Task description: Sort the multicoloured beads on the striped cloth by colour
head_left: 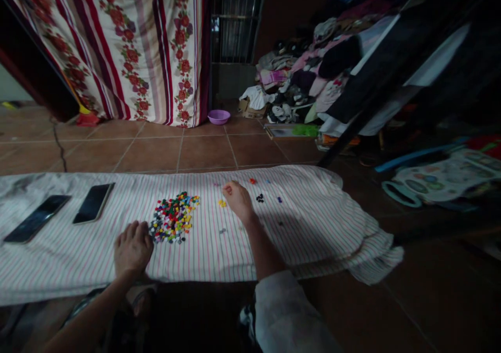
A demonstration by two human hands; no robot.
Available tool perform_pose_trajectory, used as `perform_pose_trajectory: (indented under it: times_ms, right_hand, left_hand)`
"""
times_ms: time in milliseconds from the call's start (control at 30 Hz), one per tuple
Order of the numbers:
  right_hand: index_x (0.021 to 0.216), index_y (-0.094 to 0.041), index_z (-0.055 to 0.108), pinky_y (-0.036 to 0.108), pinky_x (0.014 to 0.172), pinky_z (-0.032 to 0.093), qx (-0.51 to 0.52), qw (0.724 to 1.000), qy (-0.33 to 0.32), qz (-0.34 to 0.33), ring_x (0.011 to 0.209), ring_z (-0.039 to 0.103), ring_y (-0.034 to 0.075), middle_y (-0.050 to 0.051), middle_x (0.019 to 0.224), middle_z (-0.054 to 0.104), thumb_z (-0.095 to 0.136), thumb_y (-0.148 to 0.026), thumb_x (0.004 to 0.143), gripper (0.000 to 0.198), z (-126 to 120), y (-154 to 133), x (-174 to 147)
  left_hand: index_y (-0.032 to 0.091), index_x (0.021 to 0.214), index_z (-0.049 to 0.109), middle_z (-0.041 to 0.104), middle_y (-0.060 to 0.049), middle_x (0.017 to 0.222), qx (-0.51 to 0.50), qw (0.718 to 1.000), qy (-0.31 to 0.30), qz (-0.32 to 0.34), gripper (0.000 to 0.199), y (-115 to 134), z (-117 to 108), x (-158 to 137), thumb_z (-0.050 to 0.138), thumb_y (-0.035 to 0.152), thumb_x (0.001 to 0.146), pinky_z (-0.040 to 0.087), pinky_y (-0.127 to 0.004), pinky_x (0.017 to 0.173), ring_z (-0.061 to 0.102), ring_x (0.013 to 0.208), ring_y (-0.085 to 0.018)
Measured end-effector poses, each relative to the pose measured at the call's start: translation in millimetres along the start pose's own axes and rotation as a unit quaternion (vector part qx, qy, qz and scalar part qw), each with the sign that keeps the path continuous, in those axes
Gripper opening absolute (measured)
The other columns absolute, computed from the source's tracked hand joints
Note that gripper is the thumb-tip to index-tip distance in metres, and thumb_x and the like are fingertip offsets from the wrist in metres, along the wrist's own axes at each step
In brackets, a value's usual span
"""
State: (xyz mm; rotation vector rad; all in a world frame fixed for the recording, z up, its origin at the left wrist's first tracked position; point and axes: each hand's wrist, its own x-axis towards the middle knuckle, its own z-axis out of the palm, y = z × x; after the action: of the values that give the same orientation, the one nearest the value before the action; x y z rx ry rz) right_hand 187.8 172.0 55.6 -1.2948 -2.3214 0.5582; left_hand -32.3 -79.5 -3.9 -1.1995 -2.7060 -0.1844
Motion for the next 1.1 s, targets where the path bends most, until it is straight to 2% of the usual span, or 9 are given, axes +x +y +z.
perform_pose_trajectory:
  times_ms: [133, 300, 433, 667, 900, 1100]
  right_hand:
    - [0.098, -0.022, 0.069, 0.024, 0.072, 0.04, -0.018, 0.994, -0.1, -0.034, 0.089, 0.067, 0.017, 0.004, 0.095, 0.075, 0.054, -0.034, 0.097, 0.019, 16, -43, -15]
    - [0.109, -0.02, 0.068, 0.024, 0.081, 0.041, -0.037, 0.979, -0.168, -0.106, 0.097, 0.065, 0.016, 0.007, 0.106, 0.073, 0.043, -0.023, 0.102, 0.026, 36, -69, -24]
    - [0.117, -0.023, 0.068, 0.024, 0.087, 0.043, -0.026, 0.973, -0.181, -0.143, 0.104, 0.062, 0.016, 0.007, 0.117, 0.068, 0.04, -0.02, 0.102, 0.032, 53, -74, -24]
    - [0.121, -0.029, 0.07, 0.025, 0.09, 0.045, -0.036, 0.964, -0.202, -0.17, 0.109, 0.059, 0.017, 0.007, 0.12, 0.062, 0.038, -0.016, 0.1, 0.04, 73, -87, -21]
    - [0.122, -0.028, 0.07, 0.029, 0.091, 0.046, -0.068, 0.966, -0.208, -0.14, 0.11, 0.058, 0.02, 0.009, 0.119, 0.061, 0.039, -0.015, 0.098, 0.041, 91, -86, -11]
    - [0.124, -0.029, 0.068, 0.028, 0.088, 0.046, -0.082, 0.968, -0.201, -0.125, 0.108, 0.059, 0.019, 0.009, 0.117, 0.061, 0.037, -0.016, 0.1, 0.042, 97, -84, -5]
  left_hand:
    - [0.013, 0.13, 0.061, 0.058, -0.017, 0.14, -0.003, 1.0, 0.01, 0.002, 0.044, -3, 6, 1, 0.038, 0.025, 0.094, 0.039, -0.049, 0.11, 0.05, 0.134, -0.031]
    - [0.013, 0.129, 0.061, 0.058, -0.017, 0.14, -0.016, 1.0, 0.019, 0.001, 0.044, -4, 9, 2, 0.039, 0.024, 0.094, 0.037, -0.049, 0.112, 0.049, 0.134, -0.031]
    - [0.013, 0.13, 0.061, 0.057, -0.017, 0.141, -0.018, 1.0, 0.016, 0.004, 0.044, -5, 11, 1, 0.038, 0.024, 0.094, 0.035, -0.048, 0.112, 0.047, 0.135, -0.031]
    - [0.013, 0.129, 0.061, 0.059, -0.018, 0.139, -0.018, 0.999, 0.042, 0.01, 0.043, -5, 15, 1, 0.038, 0.025, 0.094, 0.036, -0.048, 0.11, 0.049, 0.133, -0.031]
    - [0.013, 0.128, 0.062, 0.06, -0.017, 0.139, -0.026, 0.998, 0.049, 0.012, 0.043, -6, 17, 1, 0.04, 0.023, 0.093, 0.037, -0.048, 0.11, 0.049, 0.134, -0.031]
    - [0.015, 0.127, 0.062, 0.06, -0.016, 0.139, -0.036, 0.998, 0.059, 0.01, 0.042, -6, 20, 1, 0.042, 0.022, 0.092, 0.036, -0.048, 0.11, 0.05, 0.134, -0.031]
